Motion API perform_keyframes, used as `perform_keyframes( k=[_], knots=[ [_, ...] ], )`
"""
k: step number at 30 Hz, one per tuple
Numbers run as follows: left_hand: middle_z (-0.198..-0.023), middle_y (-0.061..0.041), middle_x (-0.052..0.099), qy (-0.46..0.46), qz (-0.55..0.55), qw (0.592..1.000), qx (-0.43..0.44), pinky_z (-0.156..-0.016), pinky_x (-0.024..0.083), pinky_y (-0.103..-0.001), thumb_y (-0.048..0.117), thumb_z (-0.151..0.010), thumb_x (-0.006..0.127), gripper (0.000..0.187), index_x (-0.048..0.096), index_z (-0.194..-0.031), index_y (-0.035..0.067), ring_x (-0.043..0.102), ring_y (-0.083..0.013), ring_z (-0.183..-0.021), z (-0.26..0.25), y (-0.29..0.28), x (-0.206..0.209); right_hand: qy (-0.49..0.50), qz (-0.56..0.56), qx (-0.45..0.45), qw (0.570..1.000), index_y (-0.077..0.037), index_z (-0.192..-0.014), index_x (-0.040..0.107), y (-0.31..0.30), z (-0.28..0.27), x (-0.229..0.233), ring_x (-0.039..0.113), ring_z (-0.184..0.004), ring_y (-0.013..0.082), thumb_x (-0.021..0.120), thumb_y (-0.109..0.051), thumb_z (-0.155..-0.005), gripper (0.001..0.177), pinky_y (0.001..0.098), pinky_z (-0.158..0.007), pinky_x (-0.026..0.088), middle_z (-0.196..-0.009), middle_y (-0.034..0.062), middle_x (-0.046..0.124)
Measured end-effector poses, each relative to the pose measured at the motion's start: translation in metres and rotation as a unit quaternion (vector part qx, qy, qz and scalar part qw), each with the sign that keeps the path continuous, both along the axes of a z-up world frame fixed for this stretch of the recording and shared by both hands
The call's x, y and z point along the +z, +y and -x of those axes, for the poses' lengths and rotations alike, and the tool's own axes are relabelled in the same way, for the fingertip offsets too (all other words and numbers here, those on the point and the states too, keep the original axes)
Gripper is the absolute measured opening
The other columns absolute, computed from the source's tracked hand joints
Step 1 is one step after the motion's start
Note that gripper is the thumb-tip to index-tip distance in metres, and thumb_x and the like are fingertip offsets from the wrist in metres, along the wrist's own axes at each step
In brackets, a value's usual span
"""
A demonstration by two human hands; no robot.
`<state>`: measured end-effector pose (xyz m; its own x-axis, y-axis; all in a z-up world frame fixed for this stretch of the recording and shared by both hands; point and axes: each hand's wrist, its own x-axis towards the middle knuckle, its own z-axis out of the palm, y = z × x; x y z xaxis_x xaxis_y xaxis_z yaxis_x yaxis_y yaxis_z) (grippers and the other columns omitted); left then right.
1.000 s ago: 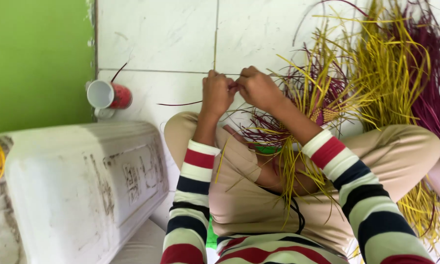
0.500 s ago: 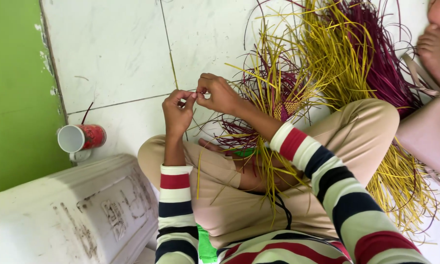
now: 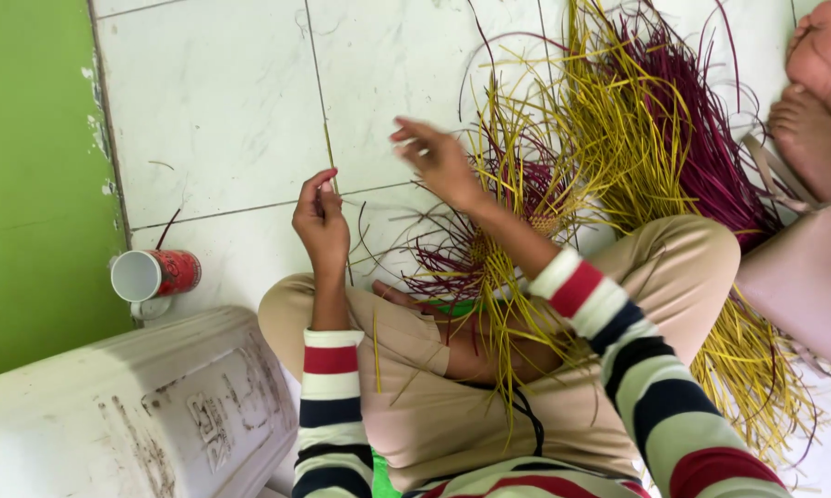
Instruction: Weaving colored strands together to form a basket
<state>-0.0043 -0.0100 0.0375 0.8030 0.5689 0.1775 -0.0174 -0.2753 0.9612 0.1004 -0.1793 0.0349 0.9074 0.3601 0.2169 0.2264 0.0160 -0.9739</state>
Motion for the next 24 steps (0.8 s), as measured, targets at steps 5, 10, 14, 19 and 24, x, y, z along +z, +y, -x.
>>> perform_keyframes(
  k=[5, 10, 14, 19, 24],
  knots=[
    [-0.068, 0.007, 0.047, 0.051, 0.004, 0.997, 0.055, -0.055, 0.032, -0.021, 0.022, -0.099, 0.047, 0.022, 0.067, -0.100, 0.013, 0.033, -0.0042, -0.057, -0.002, 0.001, 0.006, 0.027, 0.029, -0.164, 0.986, -0.013, -0.089, 0.068, -0.110, -0.127, 0.019, 0.067, -0.076, 0.0082, 0.044, 0.018, -0.083, 0.039, 0.0130, -0.055, 0.053, -0.100, 0.0042, 0.073],
    [-0.062, 0.008, 0.045, 0.036, 0.002, 0.998, 0.055, -0.051, 0.027, -0.023, 0.020, -0.099, 0.047, 0.022, 0.068, -0.099, 0.012, 0.028, -0.0050, -0.053, -0.010, -0.004, 0.006, -0.164, 0.384, -0.206, 0.885, 0.004, -0.096, 0.073, -0.216, -0.213, -0.086, 0.072, -0.075, 0.0272, 0.064, 0.000, -0.096, 0.011, 0.0307, -0.063, 0.064, -0.089, 0.0198, 0.073],
    [-0.056, 0.006, 0.039, 0.078, 0.024, 0.997, 0.017, -0.050, 0.029, -0.023, 0.022, -0.098, 0.050, 0.021, 0.069, -0.098, 0.013, 0.030, -0.0062, -0.051, -0.012, -0.005, 0.005, -0.247, 0.697, -0.086, 0.668, -0.021, -0.111, 0.073, -0.233, -0.210, -0.120, 0.056, -0.110, 0.0393, 0.069, -0.011, -0.089, 0.024, 0.0471, -0.086, 0.049, -0.108, 0.0085, 0.075],
    [-0.055, 0.006, 0.037, 0.097, 0.041, 0.994, 0.007, -0.049, 0.029, -0.023, 0.021, -0.097, 0.050, 0.021, 0.069, -0.096, 0.012, 0.030, -0.0064, -0.050, -0.012, -0.004, 0.011, -0.217, 0.738, -0.058, 0.636, -0.025, -0.102, 0.074, -0.220, -0.199, -0.078, 0.056, -0.116, 0.0375, 0.070, -0.016, -0.093, 0.013, 0.0518, -0.101, 0.043, -0.097, 0.0102, 0.077],
    [-0.060, 0.006, 0.039, 0.063, 0.031, 0.997, 0.020, -0.054, 0.033, -0.022, 0.019, -0.095, 0.056, 0.015, 0.070, -0.096, 0.012, 0.036, -0.0060, -0.057, -0.010, -0.006, 0.009, 0.017, -0.135, -0.170, 0.976, -0.003, -0.073, 0.067, -0.302, -0.296, -0.066, 0.066, -0.078, 0.0263, 0.040, -0.023, -0.080, 0.035, 0.0376, -0.076, 0.048, -0.081, 0.0180, 0.071]
  ],
)
